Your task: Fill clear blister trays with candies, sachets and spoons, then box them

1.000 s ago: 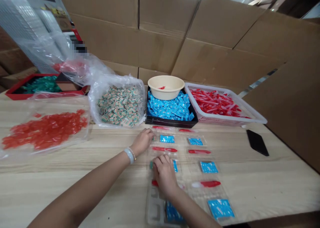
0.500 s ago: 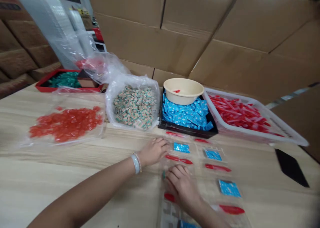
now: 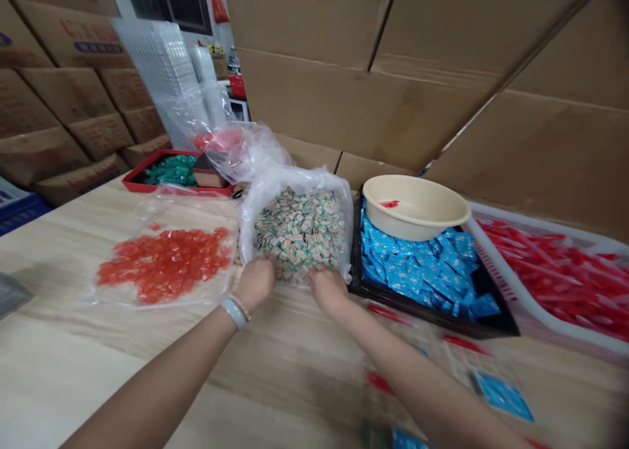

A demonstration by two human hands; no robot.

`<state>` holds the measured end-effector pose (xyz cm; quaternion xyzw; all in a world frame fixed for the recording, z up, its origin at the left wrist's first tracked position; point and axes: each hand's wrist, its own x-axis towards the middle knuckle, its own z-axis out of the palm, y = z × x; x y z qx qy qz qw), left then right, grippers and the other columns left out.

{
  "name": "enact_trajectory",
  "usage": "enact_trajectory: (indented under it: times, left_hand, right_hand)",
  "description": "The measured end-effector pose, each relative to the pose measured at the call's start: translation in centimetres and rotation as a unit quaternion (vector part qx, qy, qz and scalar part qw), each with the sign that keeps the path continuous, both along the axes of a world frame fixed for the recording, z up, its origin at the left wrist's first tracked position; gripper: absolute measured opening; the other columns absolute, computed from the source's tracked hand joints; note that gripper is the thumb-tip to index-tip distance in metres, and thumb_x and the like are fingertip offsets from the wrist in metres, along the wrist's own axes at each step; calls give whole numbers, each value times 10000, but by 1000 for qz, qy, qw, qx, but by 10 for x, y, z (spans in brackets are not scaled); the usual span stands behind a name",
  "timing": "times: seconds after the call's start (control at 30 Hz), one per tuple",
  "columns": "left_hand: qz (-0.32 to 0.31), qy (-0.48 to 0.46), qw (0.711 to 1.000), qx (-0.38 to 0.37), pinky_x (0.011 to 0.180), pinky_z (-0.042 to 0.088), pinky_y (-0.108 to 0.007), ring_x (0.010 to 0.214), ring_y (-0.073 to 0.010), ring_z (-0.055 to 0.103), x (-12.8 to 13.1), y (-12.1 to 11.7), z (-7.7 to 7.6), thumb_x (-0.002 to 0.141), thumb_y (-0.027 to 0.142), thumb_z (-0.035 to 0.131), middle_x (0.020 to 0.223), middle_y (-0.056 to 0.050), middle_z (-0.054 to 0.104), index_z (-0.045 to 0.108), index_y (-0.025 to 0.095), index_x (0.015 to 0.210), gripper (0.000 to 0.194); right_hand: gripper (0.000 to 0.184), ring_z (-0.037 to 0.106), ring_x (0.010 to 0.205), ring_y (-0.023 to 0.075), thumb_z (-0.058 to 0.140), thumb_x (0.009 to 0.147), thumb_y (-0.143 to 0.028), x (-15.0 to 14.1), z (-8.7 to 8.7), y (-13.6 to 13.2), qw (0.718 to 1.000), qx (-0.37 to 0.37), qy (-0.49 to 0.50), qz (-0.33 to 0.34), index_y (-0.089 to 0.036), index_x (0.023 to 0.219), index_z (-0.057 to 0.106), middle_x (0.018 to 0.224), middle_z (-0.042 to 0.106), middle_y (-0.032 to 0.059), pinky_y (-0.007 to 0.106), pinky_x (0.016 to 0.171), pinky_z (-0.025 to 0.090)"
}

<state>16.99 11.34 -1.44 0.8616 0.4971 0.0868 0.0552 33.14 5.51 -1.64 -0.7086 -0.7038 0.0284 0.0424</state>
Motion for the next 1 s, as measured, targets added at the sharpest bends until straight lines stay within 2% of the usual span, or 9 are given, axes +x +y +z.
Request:
enact_trajectory:
  times: [0.1,0.2,0.3,0.4,0.53,0.67,0.8,1.0]
  left_hand:
    - [-5,0,1000,-14,596,415,-278,713,-203,580,1,-2,-6,762,198,466,835,-102,598,535,132,945,206]
    - [-24,-12,999,-36,626,416,-270,759,-190,572,5,0,-9,767,230,482,938,-99,566,521,156,975,224]
    - [-50,-20,996,-65,631,412,-259,748,-175,564,10,3,-10,751,239,512,956,-92,542,550,152,875,156]
    - [-67,-37,994,-83,637,410,-256,738,-170,560,11,4,-9,745,240,520,918,-78,545,561,157,848,138]
    - [-94,-70,986,-115,685,406,-253,760,-164,558,10,6,-9,781,254,463,822,-52,569,588,171,813,153]
    - [-74,-77,988,-112,663,406,-253,738,-161,559,14,5,-12,782,218,443,824,-61,577,591,161,798,160]
    - [-52,-81,990,-105,650,407,-256,744,-171,557,17,4,-17,737,194,493,871,-83,571,576,142,840,143]
    - [-71,-88,987,-117,662,404,-244,736,-154,549,14,6,-15,753,174,450,843,-75,566,584,132,798,148]
  right_hand:
    - [231,541,826,205,400,801,-147,2,-14,5,1000,0,-13,-12,-138,908,603,903,593,117,272,662,372]
    - [285,524,852,190,402,806,-163,8,-19,4,1000,-5,-21,2,-185,1050,548,941,572,95,268,696,372]
    - [282,520,846,184,414,805,-187,13,-15,7,998,-32,-17,46,-226,1043,559,925,563,77,261,689,372]
    - [259,523,838,172,411,796,-151,19,-9,12,993,-60,10,101,-213,965,598,896,569,68,243,688,368]
    - [234,529,807,164,418,776,-116,26,-7,14,989,-53,22,135,-184,897,608,861,570,62,230,670,366]
    - [209,529,770,155,423,778,-132,30,-9,10,986,-25,9,163,-184,883,596,870,547,57,228,648,367]
    - [205,532,767,160,409,779,-125,30,-6,13,981,-33,-18,193,-186,850,592,873,553,56,232,642,366]
    - [245,538,822,185,394,765,-105,25,1,30,973,-56,-42,220,-171,918,573,882,590,65,250,665,371]
